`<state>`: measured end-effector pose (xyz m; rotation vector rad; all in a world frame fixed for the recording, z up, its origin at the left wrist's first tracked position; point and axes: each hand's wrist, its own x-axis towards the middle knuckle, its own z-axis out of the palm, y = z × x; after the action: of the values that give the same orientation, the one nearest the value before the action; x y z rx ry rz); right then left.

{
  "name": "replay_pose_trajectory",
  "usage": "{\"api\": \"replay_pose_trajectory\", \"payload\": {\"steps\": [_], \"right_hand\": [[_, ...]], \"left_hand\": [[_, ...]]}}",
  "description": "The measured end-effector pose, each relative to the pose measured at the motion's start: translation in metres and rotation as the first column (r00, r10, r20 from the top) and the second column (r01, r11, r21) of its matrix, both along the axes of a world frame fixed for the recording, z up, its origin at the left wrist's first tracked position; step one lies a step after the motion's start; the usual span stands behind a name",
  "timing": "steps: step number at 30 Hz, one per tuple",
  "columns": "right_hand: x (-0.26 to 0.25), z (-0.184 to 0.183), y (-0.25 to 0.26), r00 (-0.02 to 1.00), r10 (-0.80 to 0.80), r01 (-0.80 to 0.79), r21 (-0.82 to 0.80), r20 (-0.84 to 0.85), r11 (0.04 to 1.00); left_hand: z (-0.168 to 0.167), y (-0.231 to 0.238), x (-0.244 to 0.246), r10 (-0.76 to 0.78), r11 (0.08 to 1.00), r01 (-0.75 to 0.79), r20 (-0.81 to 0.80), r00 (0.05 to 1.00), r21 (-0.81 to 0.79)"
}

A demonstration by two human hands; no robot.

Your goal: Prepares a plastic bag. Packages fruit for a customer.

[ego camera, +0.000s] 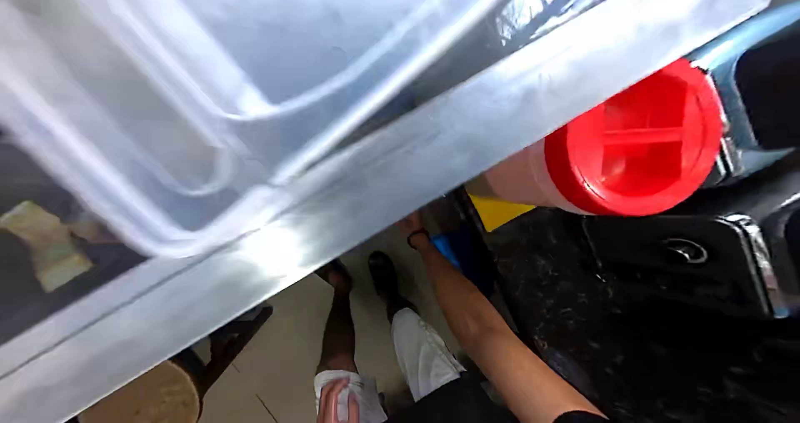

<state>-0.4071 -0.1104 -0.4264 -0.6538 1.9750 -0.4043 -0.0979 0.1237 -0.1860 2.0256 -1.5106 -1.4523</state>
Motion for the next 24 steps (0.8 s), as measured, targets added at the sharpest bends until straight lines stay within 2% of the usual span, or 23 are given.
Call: {"api": "replay_pose_trajectory", "payload": {"steps": [2, 4, 5, 7, 9, 10, 11, 13, 15, 16, 17, 18, 19, 20, 21, 22, 24], "right_hand": [[-0.013, -0.003, 0.011, 0.999, -0.043, 0.046, -0.101, 0.029, 0.994], [-0.018, 0.004, 0.029, 0.984, -0.179, 0.177, -0.155, 0.001, 0.972], [-0.019, 0.011, 0.040, 0.984, -0.180, 0.180, -0.147, 0.011, 0.973], [-0.019, 0.031, 0.062, 0.990, -0.002, 0.021, -0.133, 0.142, 0.991], [-0.020, 0.042, 0.072, 0.916, 0.222, -0.145, -0.240, 0.334, 0.960], [-0.024, 0.048, 0.072, 0.878, 0.253, -0.148, -0.273, 0.407, 0.951], [-0.030, 0.056, 0.070, 0.899, 0.218, -0.115, -0.276, 0.380, 0.954], [-0.044, 0.055, 0.060, 0.999, 0.021, -0.008, -0.246, 0.049, 0.969], [-0.060, 0.025, 0.047, 0.944, -0.133, 0.074, -0.201, -0.302, 0.977], [-0.068, -0.002, 0.037, 0.894, -0.188, 0.089, -0.252, -0.407, 0.964], [-0.073, -0.006, 0.020, 0.898, -0.195, 0.109, -0.231, -0.395, 0.967], [-0.075, 0.014, -0.003, 0.932, -0.169, 0.134, -0.128, -0.320, 0.983], [-0.077, 0.048, -0.028, 0.971, -0.167, 0.177, 0.047, -0.171, 0.983], [-0.085, 0.066, -0.041, 0.983, -0.183, 0.183, 0.187, -0.018, 0.965], [-0.073, 0.040, -0.010, 0.971, -0.200, 0.193, -0.062, -0.131, 0.979], [-0.066, 0.012, 0.025, 0.935, -0.182, 0.100, -0.266, -0.305, 0.959], [-0.067, 0.018, 0.057, 0.943, -0.081, -0.020, -0.300, -0.322, 0.954]], "left_hand": [[-0.047, -0.028, -0.028, -0.092, 0.990, 0.086, -0.050, 0.994, -0.116], [-0.078, -0.073, -0.063, -0.173, 0.967, 0.157, -0.067, 0.983, -0.200], [-0.089, -0.098, -0.083, -0.207, 0.956, 0.185, -0.076, 0.975, -0.228], [-0.106, -0.145, -0.127, -0.193, 0.969, 0.168, -0.128, 0.973, -0.180], [-0.123, -0.192, -0.171, -0.022, 0.999, 0.029, -0.216, 0.976, 0.030], [-0.133, -0.211, -0.185, 0.064, 0.995, -0.047, -0.208, 0.976, 0.090], [-0.144, -0.225, -0.193, 0.115, 0.989, -0.100, -0.144, 0.983, 0.107], [-0.161, -0.247, -0.195, 0.155, 0.982, -0.157, 0.025, 0.988, 0.105], [-0.174, -0.257, -0.188, 0.204, 0.977, -0.209, 0.090, 0.975, 0.048], [-0.178, -0.258, -0.183, 0.227, 0.974, -0.228, 0.084, 0.970, -0.006], [-0.180, -0.257, -0.175, 0.237, 0.970, -0.234, 0.056, 0.970, -0.058], [-0.181, -0.253, -0.167, 0.245, 0.965, -0.240, 0.032, 0.969, -0.103], [-0.181, -0.247, -0.161, 0.282, 0.951, -0.276, 0.019, 0.959, -0.141], [-0.180, -0.237, -0.155, 0.335, 0.933, -0.328, 0.024, 0.942, -0.151], [-0.178, -0.221, -0.151, 0.379, 0.920, -0.370, 0.053, 0.924, -0.133], [-0.177, -0.202, -0.148, 0.385, 0.921, -0.378, 0.071, 0.920, -0.093], [-0.171, -0.176, -0.154, 0.292, 0.956, -0.292, -0.004, 0.956, -0.027]]}}
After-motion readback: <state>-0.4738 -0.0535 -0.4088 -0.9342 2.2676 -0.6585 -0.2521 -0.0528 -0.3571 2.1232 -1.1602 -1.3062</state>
